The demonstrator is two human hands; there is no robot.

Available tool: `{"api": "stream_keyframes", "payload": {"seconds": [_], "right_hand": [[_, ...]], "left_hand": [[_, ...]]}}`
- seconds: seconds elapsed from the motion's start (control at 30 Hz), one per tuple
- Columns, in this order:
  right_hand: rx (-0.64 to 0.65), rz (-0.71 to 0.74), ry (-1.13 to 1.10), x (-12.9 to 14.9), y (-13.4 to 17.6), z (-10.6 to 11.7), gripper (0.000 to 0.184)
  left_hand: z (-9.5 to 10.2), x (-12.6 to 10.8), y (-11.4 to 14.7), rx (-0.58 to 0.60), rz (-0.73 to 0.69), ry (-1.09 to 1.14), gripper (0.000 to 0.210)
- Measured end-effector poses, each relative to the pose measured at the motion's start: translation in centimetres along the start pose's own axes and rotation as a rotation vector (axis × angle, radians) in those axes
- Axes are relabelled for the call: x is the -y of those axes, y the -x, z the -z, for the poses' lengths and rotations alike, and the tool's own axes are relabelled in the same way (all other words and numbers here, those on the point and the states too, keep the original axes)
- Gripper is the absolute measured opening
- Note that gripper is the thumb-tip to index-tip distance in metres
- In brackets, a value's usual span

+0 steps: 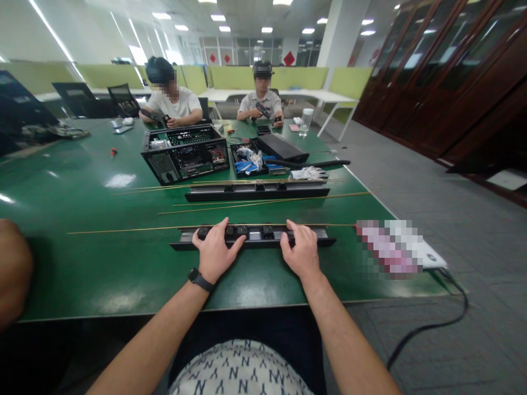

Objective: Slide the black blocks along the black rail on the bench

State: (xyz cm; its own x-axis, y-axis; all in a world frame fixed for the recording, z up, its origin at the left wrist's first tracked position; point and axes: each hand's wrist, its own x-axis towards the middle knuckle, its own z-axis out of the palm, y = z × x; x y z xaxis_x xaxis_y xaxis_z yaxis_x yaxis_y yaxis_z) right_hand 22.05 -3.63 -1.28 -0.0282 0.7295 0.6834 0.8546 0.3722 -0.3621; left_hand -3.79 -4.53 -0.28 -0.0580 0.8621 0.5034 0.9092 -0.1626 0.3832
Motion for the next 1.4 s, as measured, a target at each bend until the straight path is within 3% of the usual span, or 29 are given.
{"api": "stream_keyframes", "payload": {"seconds": [0.87,1.4], "right_hand": [[-0.111,-0.131,0.095,-0.7,-0.1,-0.1,0.032],[-0.259,-0.321,0.181,-3.1,-0.2,0.2,0.036]], "left_hand": [[0.5,-0.3,-0.1,0.024,0.018,-0.027,0.072],[0.4,-0.2,0.0,0.017,0.012,-0.017,0.070]]}}
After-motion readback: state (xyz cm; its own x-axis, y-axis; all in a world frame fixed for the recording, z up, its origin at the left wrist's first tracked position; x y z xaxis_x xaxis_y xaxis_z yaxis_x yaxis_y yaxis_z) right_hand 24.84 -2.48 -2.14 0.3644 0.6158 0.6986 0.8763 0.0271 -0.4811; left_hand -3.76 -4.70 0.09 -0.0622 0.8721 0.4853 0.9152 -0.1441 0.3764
